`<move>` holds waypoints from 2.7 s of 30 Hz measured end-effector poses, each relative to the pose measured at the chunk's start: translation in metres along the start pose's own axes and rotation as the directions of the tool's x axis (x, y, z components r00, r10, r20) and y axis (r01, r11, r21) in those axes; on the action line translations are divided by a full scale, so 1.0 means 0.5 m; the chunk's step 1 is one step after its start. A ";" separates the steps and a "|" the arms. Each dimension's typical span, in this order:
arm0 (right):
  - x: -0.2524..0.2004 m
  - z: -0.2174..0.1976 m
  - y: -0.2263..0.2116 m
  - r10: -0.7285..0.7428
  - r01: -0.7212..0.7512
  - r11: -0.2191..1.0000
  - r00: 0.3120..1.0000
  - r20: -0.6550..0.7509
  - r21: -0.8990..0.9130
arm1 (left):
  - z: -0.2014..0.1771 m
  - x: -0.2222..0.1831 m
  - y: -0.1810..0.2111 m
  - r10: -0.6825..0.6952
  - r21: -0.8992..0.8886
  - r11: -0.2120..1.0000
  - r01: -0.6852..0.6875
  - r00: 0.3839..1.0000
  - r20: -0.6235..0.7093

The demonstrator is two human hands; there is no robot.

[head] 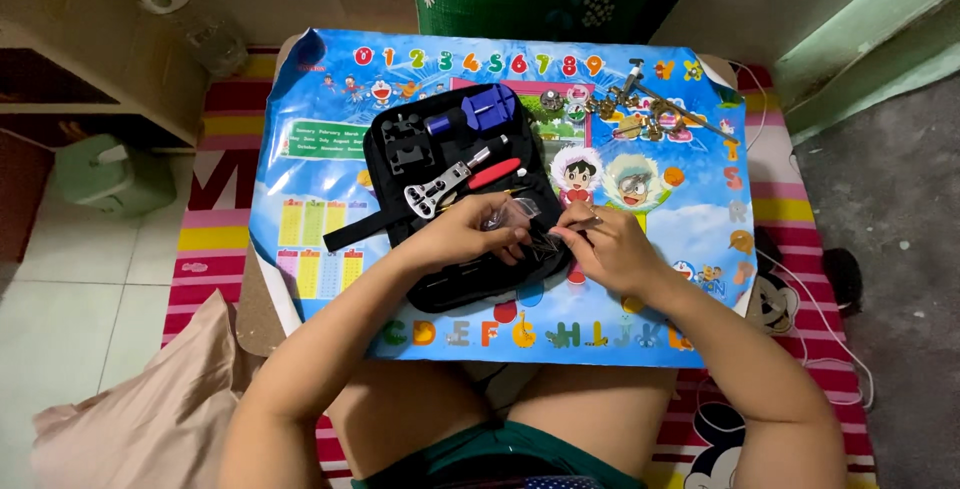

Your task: The person sits with a small board on their lap and uses a watch repair kit to work on a watch band, pressing and adjusting band links with a metal pin tool while picking small parts from a plastic bag and the mat.

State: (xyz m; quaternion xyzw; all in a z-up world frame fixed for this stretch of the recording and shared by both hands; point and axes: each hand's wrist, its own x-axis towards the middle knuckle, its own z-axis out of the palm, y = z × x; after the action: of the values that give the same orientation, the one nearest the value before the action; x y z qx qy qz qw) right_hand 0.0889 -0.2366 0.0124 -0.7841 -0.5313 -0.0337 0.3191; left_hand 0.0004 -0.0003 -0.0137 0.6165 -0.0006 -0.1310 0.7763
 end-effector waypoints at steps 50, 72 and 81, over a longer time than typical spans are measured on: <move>-0.006 0.005 0.014 0.375 -0.166 0.783 0.895 -0.241 0.599 | 0.012 -0.012 0.033 -0.018 0.083 0.996 0.017 1.000 0.009; 0.000 0.013 0.054 0.341 -0.117 0.672 0.925 -0.167 0.731 | 0.018 -0.014 0.031 -0.049 -0.049 0.998 0.047 0.998 -0.030; -0.008 0.030 0.079 0.491 -0.057 0.394 0.857 -0.158 0.917 | 0.019 -0.010 0.021 -0.028 -0.038 0.999 0.028 0.999 -0.022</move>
State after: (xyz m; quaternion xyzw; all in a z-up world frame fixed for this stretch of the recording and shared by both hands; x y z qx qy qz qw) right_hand 0.1164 -0.2411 -0.0194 -0.5502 -0.2482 0.1425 0.7844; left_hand -0.0039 -0.0061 -0.0008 0.6031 0.0192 -0.1349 0.7859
